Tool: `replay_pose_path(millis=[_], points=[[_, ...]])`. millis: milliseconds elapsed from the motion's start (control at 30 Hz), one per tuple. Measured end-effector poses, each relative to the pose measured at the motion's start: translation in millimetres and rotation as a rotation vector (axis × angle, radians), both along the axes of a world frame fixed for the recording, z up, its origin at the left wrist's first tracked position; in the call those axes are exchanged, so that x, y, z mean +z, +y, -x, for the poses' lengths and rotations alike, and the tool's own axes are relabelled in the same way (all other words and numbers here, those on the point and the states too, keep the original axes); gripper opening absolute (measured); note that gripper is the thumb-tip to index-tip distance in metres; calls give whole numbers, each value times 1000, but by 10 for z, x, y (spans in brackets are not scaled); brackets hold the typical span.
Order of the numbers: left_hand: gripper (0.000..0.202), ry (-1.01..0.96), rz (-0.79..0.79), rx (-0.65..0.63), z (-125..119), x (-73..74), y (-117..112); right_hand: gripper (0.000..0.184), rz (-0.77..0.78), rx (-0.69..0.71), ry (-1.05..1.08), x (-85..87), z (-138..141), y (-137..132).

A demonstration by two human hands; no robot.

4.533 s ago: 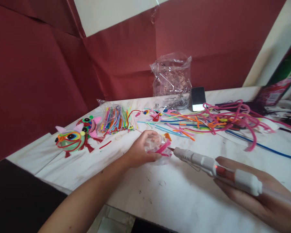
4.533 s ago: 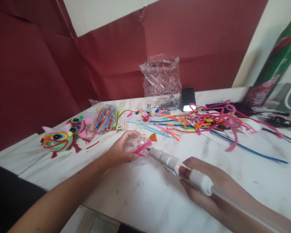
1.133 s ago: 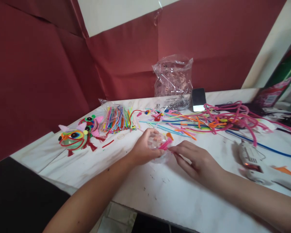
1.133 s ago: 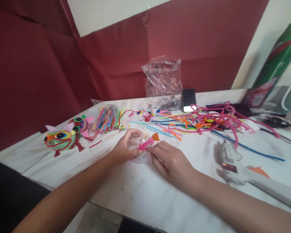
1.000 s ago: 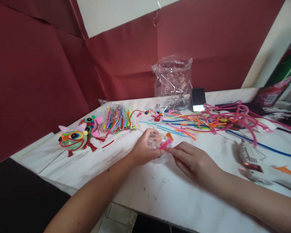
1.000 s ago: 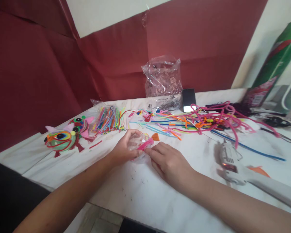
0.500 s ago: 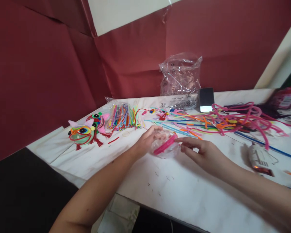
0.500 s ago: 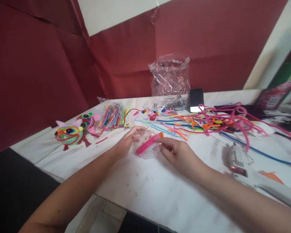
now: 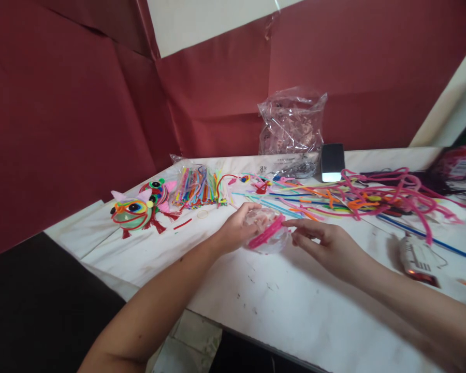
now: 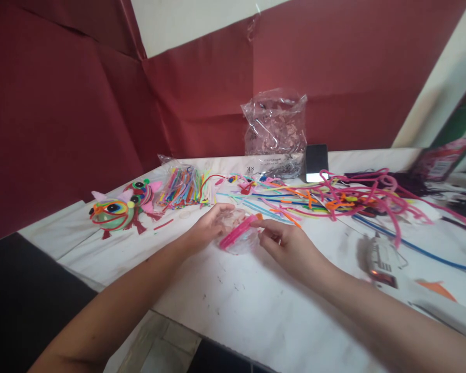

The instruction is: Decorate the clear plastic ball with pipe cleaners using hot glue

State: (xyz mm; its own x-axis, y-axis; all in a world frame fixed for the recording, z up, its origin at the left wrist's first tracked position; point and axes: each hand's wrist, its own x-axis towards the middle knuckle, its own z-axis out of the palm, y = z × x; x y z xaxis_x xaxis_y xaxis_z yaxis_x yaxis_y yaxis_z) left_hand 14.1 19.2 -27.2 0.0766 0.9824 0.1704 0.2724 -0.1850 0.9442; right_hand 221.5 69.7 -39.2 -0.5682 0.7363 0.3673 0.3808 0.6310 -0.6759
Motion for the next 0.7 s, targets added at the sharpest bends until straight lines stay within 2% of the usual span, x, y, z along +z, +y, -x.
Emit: replay_pose_path(millis=[200, 367, 567, 700], points=[[57, 172, -11, 32, 10, 37, -18, 42, 11, 15, 1, -13, -7, -13], [57, 188, -30, 71, -25, 33, -21, 44, 18, 34, -7, -17, 5, -45], [34, 106, -104, 109, -38, -54, 29, 42, -3, 40, -18, 0, 13, -71], [35, 118, -102, 124, -36, -31, 27, 43, -7, 42, -15, -1, 10, -73]])
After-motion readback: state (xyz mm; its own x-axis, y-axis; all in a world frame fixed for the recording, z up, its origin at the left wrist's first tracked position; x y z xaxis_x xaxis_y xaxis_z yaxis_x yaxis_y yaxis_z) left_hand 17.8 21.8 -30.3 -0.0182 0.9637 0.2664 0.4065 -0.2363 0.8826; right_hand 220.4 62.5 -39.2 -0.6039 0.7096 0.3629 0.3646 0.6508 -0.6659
